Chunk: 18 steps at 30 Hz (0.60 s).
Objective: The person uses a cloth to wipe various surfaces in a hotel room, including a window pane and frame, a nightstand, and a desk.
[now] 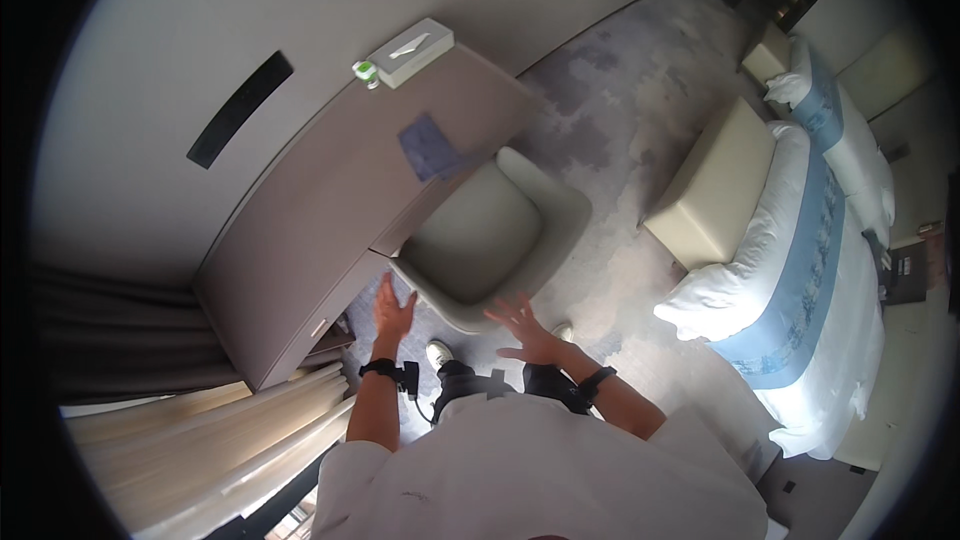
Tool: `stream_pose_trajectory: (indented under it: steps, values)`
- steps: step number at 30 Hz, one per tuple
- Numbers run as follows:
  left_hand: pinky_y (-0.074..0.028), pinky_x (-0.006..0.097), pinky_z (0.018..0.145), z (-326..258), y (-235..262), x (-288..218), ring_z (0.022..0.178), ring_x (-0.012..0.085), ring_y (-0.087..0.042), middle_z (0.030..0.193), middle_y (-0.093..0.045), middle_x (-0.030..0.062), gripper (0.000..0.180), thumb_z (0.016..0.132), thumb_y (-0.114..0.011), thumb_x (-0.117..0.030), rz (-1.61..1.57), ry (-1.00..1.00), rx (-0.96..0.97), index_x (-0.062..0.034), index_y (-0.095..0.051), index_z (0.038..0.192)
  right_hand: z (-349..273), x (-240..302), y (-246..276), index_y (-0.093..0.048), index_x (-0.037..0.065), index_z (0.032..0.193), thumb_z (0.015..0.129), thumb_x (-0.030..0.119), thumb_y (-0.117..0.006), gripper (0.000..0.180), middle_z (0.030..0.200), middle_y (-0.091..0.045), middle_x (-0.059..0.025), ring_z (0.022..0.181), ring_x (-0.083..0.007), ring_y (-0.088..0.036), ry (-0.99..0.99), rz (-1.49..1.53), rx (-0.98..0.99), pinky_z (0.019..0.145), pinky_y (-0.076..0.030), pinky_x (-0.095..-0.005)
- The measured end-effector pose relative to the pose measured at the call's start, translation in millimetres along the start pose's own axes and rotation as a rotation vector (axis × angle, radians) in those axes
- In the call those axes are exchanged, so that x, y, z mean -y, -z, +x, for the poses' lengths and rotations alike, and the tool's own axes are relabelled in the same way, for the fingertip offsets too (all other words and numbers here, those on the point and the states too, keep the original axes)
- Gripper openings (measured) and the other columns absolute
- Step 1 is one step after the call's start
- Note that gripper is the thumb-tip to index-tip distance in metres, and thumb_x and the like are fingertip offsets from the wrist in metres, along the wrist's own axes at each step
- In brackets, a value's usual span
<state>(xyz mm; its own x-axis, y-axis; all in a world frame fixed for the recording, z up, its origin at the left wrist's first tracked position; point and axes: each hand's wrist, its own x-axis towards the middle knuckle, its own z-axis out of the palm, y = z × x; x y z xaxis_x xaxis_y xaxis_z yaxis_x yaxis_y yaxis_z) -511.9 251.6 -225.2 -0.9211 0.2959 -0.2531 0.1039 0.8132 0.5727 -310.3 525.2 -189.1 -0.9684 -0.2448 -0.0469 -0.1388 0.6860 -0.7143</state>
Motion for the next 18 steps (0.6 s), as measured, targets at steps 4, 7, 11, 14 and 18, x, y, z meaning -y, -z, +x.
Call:
stream_pose_trajectory:
  steps: [4, 7, 11, 14, 18]
  values:
    - [-0.029, 0.043, 0.115, -25, -59, -54, 0.143, 0.0367, -0.028, 0.153, -0.032, 0.0221, 0.082, 0.09, -0.064, -0.046, -0.169, -0.278, 0.426, -0.0009, -0.029, 0.149, -29, -5, 57, -0.033, 0.011, 0.15, 0.086, 0.025, -0.067, 0.074, 0.156, -0.027, -0.0187, 0.143, -0.0361, -0.026, 0.018, 0.327, 0.051, 0.117, -0.025, -0.0463]
    - [-0.024, 0.042, 0.118, -34, -77, -99, 0.144, 0.0368, -0.026, 0.153, -0.027, 0.0264, 0.086, 0.09, -0.061, -0.052, 0.002, -0.304, 0.664, 0.0046, -0.03, 0.147, -75, -42, 79, -0.036, 0.011, 0.147, 0.085, 0.017, -0.066, 0.069, 0.154, -0.031, -0.0191, 0.139, -0.0353, -0.036, -0.093, 0.177, -0.024, 0.112, -0.034, -0.0434]
    - [-0.04, 0.041, 0.106, -12, -76, -127, 0.129, 0.0313, -0.049, 0.138, -0.053, 0.0202, 0.071, 0.09, -0.059, -0.054, 0.065, -0.05, 0.799, -0.0017, -0.05, 0.136, -147, -98, 98, -0.046, 0.011, 0.138, 0.087, 0.017, -0.063, 0.054, 0.147, -0.041, -0.0176, 0.128, -0.0375, -0.048, -0.25, 0.152, -0.242, 0.103, -0.044, -0.0452]
    - [-0.047, 0.04, 0.096, -5, -68, -128, 0.113, 0.0276, -0.061, 0.12, -0.065, 0.0165, 0.061, 0.092, -0.06, -0.049, 0.117, -0.006, 0.684, -0.0004, -0.057, 0.129, -199, -137, 97, -0.049, 0.013, 0.135, 0.089, 0.016, -0.062, 0.049, 0.142, -0.045, -0.0163, 0.124, -0.037, -0.051, -0.454, 0.192, -0.364, 0.102, -0.045, -0.0439]
    - [-0.047, 0.037, 0.094, 13, -70, -147, 0.112, 0.026, -0.061, 0.124, -0.062, 0.0177, 0.051, 0.091, -0.063, -0.041, -0.086, 0.099, 0.614, -0.0027, -0.059, 0.126, -255, -173, 83, -0.052, 0.012, 0.132, 0.089, 0.018, -0.065, 0.045, 0.138, -0.05, -0.0163, 0.115, -0.0323, -0.06, -0.602, 0.297, -0.425, 0.097, -0.049, -0.041]
